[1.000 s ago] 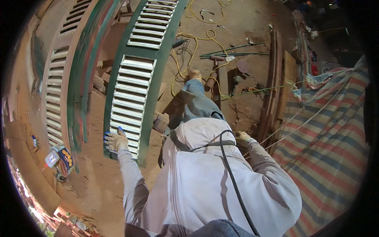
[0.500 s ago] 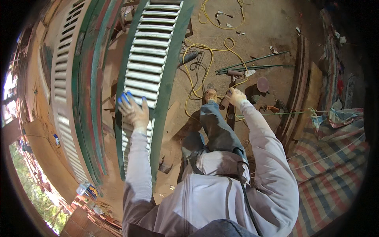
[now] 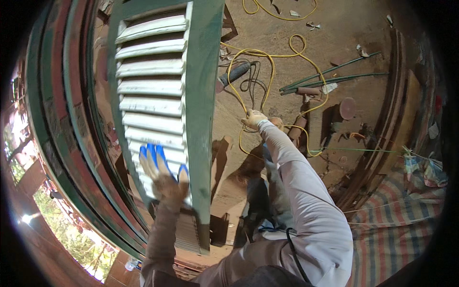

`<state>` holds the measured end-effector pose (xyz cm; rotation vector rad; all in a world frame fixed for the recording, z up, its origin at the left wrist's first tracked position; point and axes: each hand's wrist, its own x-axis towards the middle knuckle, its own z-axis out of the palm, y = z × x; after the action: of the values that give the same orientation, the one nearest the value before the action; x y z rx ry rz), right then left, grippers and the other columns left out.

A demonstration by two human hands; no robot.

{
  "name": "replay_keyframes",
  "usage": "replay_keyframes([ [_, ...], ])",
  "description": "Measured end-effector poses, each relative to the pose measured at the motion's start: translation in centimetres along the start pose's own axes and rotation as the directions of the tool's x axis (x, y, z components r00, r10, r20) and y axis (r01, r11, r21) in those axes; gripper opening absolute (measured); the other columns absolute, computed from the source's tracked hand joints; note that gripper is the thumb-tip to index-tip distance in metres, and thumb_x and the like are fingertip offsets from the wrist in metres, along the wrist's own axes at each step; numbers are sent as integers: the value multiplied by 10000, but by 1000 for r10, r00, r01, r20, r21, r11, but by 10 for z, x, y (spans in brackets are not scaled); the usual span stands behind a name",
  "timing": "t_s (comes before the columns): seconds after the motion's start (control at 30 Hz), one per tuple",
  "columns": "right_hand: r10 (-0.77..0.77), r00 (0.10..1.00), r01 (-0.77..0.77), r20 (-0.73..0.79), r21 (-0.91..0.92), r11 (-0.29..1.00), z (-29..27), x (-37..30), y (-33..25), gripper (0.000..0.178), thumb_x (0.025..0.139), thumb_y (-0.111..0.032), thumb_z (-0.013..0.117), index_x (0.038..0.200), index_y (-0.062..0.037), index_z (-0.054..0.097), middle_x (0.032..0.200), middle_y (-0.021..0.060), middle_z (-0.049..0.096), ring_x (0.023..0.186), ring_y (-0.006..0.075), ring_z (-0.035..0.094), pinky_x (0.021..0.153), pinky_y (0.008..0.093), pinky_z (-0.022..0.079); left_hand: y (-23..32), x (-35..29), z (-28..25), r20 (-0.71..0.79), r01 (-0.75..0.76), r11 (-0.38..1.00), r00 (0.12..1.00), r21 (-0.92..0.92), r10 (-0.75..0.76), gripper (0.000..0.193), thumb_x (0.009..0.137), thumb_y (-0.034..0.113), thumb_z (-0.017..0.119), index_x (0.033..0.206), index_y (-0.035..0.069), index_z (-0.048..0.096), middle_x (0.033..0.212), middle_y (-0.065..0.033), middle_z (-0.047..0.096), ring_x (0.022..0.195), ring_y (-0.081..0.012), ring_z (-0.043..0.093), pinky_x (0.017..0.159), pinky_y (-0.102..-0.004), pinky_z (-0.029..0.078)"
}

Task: The person applies glue to a wooden slatted frame and then uses an orbital sander to smooth its surfaces. The person works on multiple sections of the frame, moving the sander along the slats and edges.

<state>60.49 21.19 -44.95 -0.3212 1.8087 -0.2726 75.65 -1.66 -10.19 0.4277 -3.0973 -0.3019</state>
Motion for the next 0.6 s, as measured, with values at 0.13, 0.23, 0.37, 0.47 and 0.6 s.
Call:
replay_keyframes([
  [0.13,-75,996,70,-53,-80,994,12,84,-46,773,907,-525,679,1527,-128,445,1523,196,495,1378,373,532,1076,506,483,-28,-43,8,85,153,988,985,-30,-150,958,958,612,486,1613,-35,219,1628,-360,189,1520,-562,146,1209,-697,124],
  [0.23,-172,975,141,-139,-212,967,5,129,-86,808,874,-442,756,1541,-140,418,1553,198,435,1366,421,526,1069,496,491,-29,-63,-1,162,243,968,954,67,-251,916,971,574,502,1599,-40,245,1616,-341,232,1494,-550,224,1201,-677,182],
  [0.37,-346,910,181,-230,-530,829,36,248,-102,901,861,-385,778,1616,-270,300,1668,204,252,1438,505,401,1101,602,432,-21,-9,4,88,75,997,993,-9,-74,866,977,520,532,1578,-50,278,1577,-344,310,1465,-514,321,1196,-629,262],
  [0.47,-376,913,216,-160,-591,777,45,270,-134,730,927,-384,680,1580,-333,357,1674,155,251,1452,515,362,1089,681,386,-27,-15,14,130,129,988,982,83,-139,857,976,506,538,1572,-55,283,1569,-349,317,1458,-516,329,1192,-627,268],
  [0.6,-403,913,263,-61,-667,697,56,284,-147,531,1015,-383,549,1533,-416,434,1681,91,249,1471,530,309,1073,786,326,-27,-17,15,145,142,981,976,135,-161,846,974,488,546,1564,-62,289,1559,-356,327,1449,-519,341,1188,-623,276],
])
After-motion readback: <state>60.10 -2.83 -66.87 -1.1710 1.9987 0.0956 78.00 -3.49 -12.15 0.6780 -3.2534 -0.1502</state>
